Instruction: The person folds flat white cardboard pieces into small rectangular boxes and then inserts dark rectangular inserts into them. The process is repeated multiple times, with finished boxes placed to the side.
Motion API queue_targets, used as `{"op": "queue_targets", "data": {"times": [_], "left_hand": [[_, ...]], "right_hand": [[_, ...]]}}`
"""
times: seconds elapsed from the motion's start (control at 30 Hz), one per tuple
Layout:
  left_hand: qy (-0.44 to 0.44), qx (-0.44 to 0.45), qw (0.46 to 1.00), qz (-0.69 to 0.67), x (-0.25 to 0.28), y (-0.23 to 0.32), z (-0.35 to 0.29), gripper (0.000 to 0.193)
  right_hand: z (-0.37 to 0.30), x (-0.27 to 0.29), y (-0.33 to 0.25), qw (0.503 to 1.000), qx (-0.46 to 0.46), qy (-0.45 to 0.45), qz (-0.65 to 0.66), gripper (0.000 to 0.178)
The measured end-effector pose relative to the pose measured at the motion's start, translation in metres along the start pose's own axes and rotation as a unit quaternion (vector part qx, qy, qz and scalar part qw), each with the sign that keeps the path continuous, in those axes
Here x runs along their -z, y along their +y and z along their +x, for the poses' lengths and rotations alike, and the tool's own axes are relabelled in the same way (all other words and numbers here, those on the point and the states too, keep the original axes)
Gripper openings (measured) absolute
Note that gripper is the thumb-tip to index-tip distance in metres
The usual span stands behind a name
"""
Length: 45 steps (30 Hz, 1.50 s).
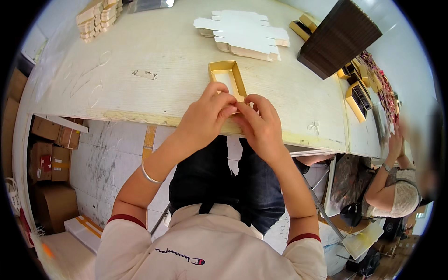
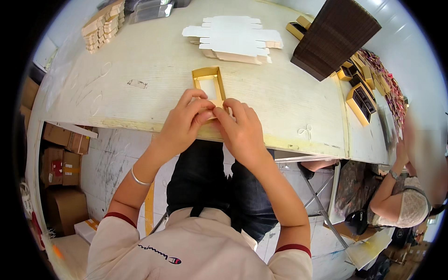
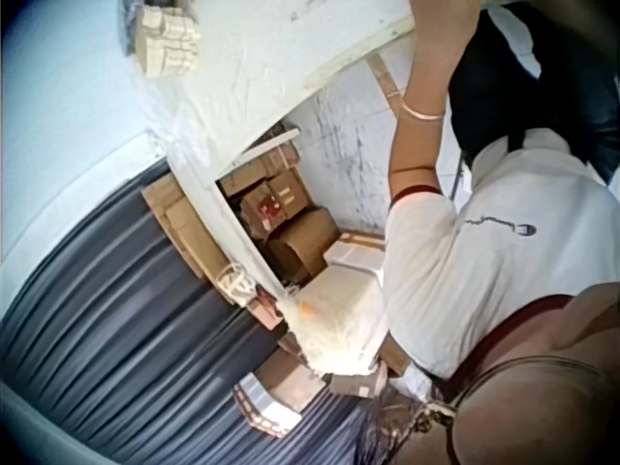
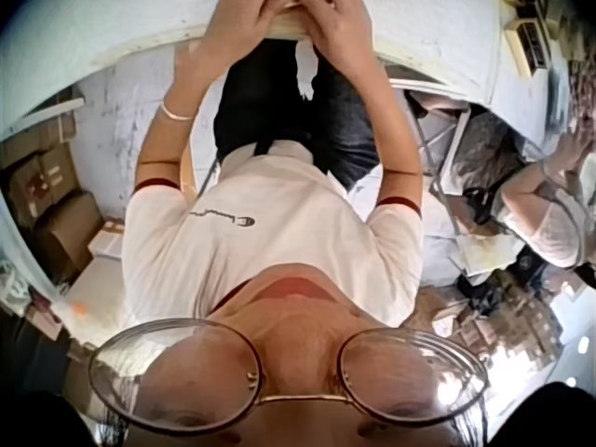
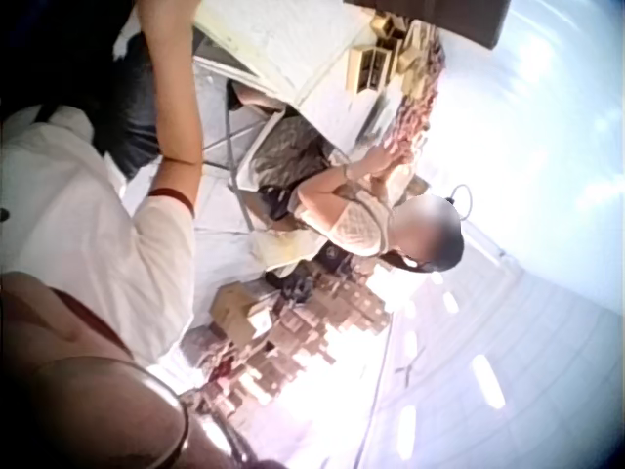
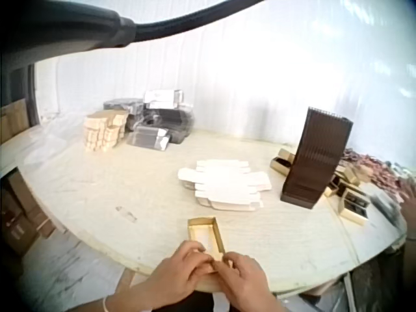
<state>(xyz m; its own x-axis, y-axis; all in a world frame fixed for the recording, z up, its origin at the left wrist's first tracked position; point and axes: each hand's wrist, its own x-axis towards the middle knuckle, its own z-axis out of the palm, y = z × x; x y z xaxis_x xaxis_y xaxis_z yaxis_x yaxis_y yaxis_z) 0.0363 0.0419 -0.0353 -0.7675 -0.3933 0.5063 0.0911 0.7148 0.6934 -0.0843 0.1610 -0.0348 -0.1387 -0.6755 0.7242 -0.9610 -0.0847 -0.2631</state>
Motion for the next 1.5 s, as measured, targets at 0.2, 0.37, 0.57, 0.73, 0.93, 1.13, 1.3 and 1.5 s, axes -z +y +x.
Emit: {"op": "queue_targets", "data": {"times": [0.2, 0.37, 0.57, 0.73, 0.93, 1.13, 1.3, 1.5], "left_hand": [[-0.028, -0.033, 0.995, 0.085, 0.001, -0.006, -0.008, 0.015], [-0.171, -0.026, 0.985, 0.026, 0.034, -0.015, 0.017, 0.012], [-0.229, -0.01, 0.97, 0.081, 0.051, -0.012, 0.019, 0.009], [-0.1, -0.116, 0.954, 0.259, 0.032, 0.003, -0.003, 0.017], [-0.191, -0.034, 0.95, 0.244, 0.036, 0.02, 0.007, 0.03], [-0.077, -0.048, 0.987, 0.131, 0.021, 0.001, 0.007, 0.031], [-0.09, -0.033, 0.992, 0.083, 0.022, -0.008, 0.007, 0.053], [-0.062, -0.032, 0.996, 0.056, 0.019, -0.018, 0.007, 0.073]], "right_hand": [[0.013, 0.007, 0.005, 0.984, -0.036, -0.164, 0.06, 0.015], [0.025, 0.011, 0.009, 0.944, -0.098, -0.28, 0.148, 0.015], [0.023, 0.014, 0.009, 0.932, -0.068, -0.295, 0.201, 0.019], [0.002, 0.006, 0.011, 0.953, -0.055, -0.204, 0.218, 0.018], [-0.003, 0.009, 0.012, 0.911, -0.088, -0.185, 0.359, 0.037], [-0.006, -0.006, 0.02, 0.942, 0.009, -0.038, 0.334, 0.049], [-0.013, 0.011, 0.021, 0.944, -0.038, 0.051, 0.324, 0.044], [-0.027, 0.078, 0.061, 0.976, -0.035, 0.104, 0.189, 0.04]]}}
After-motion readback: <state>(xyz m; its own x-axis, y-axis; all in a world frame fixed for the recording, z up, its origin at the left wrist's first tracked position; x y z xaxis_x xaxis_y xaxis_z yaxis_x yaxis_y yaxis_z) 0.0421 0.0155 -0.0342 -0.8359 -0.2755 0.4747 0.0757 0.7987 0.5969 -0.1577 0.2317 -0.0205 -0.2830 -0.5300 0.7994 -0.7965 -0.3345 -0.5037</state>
